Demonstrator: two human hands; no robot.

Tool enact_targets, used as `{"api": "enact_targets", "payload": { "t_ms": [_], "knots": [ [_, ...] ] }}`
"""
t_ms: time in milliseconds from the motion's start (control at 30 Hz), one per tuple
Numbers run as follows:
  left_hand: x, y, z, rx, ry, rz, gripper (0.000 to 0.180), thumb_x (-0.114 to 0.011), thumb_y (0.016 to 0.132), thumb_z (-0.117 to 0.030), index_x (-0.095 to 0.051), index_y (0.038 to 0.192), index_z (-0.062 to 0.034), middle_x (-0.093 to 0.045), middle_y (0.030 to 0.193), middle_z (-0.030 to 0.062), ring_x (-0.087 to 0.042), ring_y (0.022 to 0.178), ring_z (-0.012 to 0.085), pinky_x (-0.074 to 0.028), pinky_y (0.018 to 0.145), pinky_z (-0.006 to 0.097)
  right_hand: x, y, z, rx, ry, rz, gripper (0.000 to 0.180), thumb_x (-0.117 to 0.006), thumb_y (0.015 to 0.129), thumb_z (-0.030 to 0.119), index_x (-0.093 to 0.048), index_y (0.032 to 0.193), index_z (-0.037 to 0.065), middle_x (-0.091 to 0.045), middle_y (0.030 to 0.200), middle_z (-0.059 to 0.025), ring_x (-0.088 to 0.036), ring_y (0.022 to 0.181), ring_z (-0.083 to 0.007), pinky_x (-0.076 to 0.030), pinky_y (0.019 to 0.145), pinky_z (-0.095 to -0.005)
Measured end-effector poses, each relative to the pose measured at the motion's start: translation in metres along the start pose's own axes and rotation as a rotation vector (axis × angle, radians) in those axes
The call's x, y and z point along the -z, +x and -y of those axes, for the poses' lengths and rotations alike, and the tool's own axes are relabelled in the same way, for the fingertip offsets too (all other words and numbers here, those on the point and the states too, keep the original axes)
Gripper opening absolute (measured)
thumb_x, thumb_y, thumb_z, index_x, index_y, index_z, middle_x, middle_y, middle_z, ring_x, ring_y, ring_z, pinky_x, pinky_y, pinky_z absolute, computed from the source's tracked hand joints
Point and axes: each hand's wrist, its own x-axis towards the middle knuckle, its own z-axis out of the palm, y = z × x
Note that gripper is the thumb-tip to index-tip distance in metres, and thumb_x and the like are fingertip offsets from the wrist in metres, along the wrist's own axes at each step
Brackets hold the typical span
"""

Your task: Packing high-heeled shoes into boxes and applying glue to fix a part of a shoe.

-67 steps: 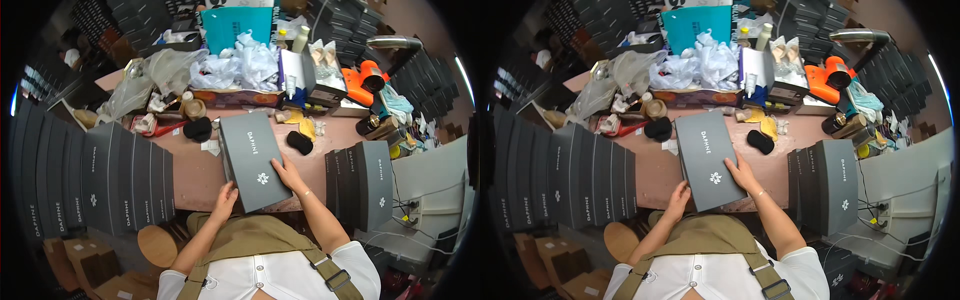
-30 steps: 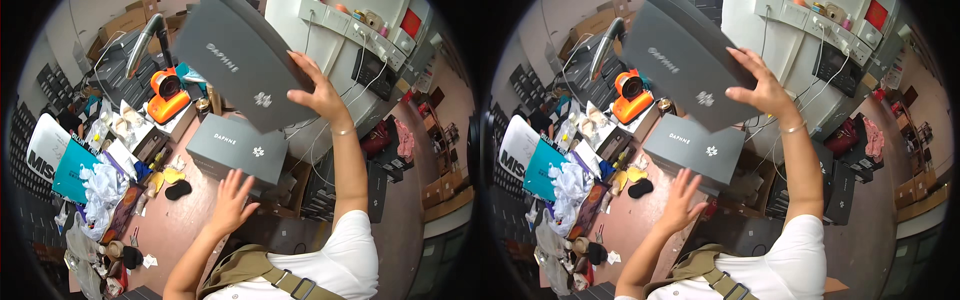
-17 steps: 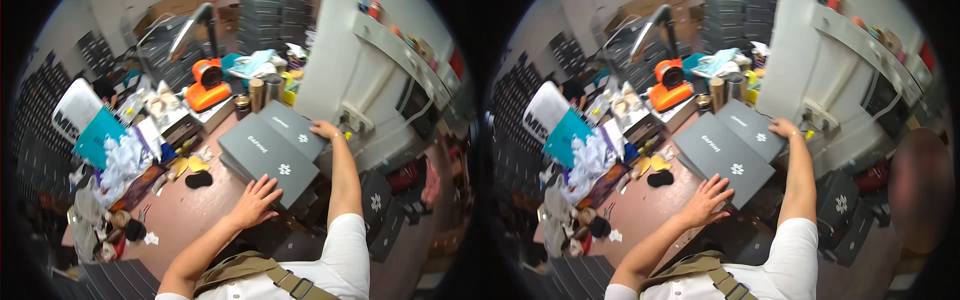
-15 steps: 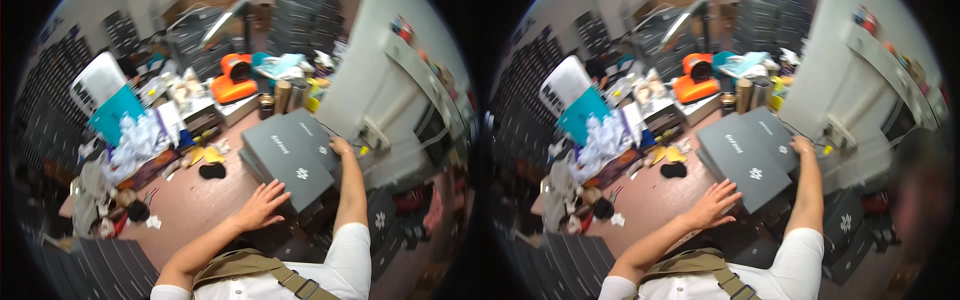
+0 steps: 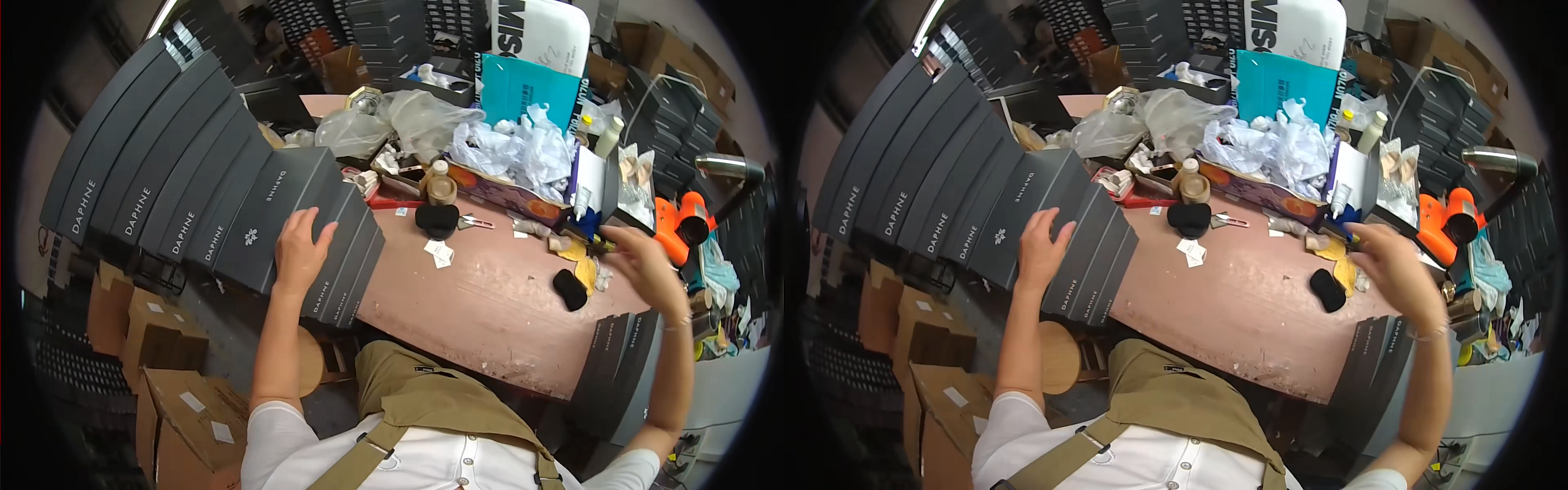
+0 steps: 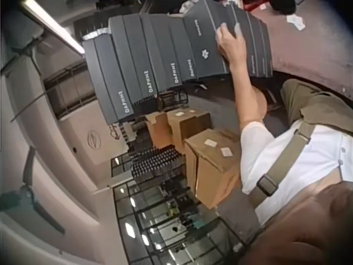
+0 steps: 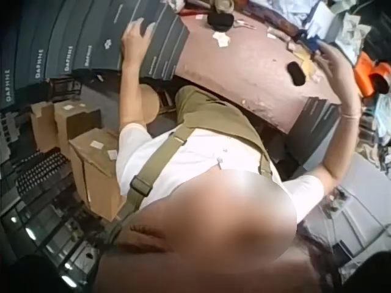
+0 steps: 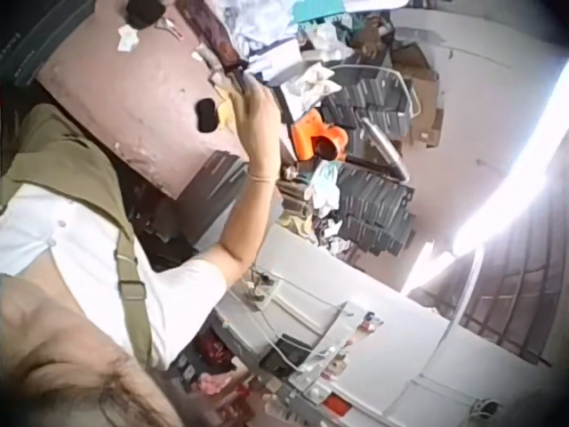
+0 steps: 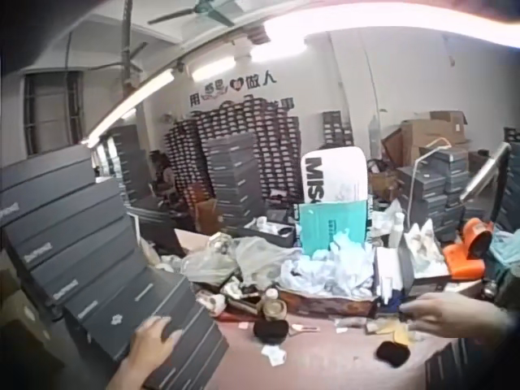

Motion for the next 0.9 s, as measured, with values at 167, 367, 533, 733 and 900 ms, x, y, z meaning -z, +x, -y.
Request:
{"api": "enact_targets", "payload": {
  "t_ms": [167,367,533,733,900],
  "knots": [
    [0.057,0.026,0.009,0.027,0.292,-0.045,0.034,-0.060,0.088,-0.029,-0.062,0.104,0.0012,-0.062,0.096,0.0165,-0.059,0.089,0.0326,-0.047,0.077,0.041,-0.148,0.099,0.080,0.384,0.253,0.282,0.057,-0.065,0.086,0.024,-0.041,0.134,0.004,-0.058,0.110,-0.0215,-0.060,0.094,-0.0359,-0.049,0.084,-0.0394],
    [0.078,0.017,0.086,0.371,0.691,0.226,0.048,-0.051,0.092,-0.041,-0.061,0.105,0.0042,-0.061,0.107,0.0203,-0.057,0.094,0.0358,-0.046,0.082,0.041,-0.293,0.153,0.197,0.121,1.275,0.504,0.089,-0.063,0.086,0.043,-0.012,0.146,0.002,-0.052,0.114,-0.0139,-0.057,0.088,-0.0173,-0.053,0.066,-0.0279],
    [0.055,-0.016,0.019,0.486,-0.013,0.295,0.040,-0.061,0.088,-0.031,-0.058,0.098,0.0081,-0.059,0.085,0.0151,-0.054,0.070,0.0271,-0.044,0.070,0.036,-0.277,0.160,0.157,-0.039,1.323,0.367,0.087,-0.076,0.076,0.033,-0.027,0.138,-0.002,-0.048,0.080,-0.0033,-0.052,0.064,-0.0105,-0.046,0.046,-0.0253],
    [-0.037,-0.151,-0.060,0.476,-0.543,0.515,0.052,-0.072,0.078,-0.016,-0.051,0.121,0.0042,-0.055,0.107,0.0138,-0.058,0.089,0.0217,-0.050,0.069,0.029,-0.265,0.003,-0.002,-0.264,1.093,0.288,0.074,-0.076,0.076,0.029,-0.035,0.131,0.003,-0.051,0.082,-0.0030,-0.052,0.077,-0.0117,-0.046,0.070,-0.0263],
    [-0.204,-0.222,-0.078,1.242,-1.265,1.239,0.049,-0.062,0.088,-0.039,-0.055,0.111,0.0039,-0.062,0.102,0.0105,-0.058,0.094,0.0160,-0.047,0.083,0.031,-0.292,-0.090,-0.083,-0.903,1.164,0.270,0.057,-0.068,0.083,0.038,-0.051,0.116,-0.004,-0.056,0.105,-0.0102,-0.057,0.094,-0.0178,-0.048,0.080,-0.0311]
  ]
}}
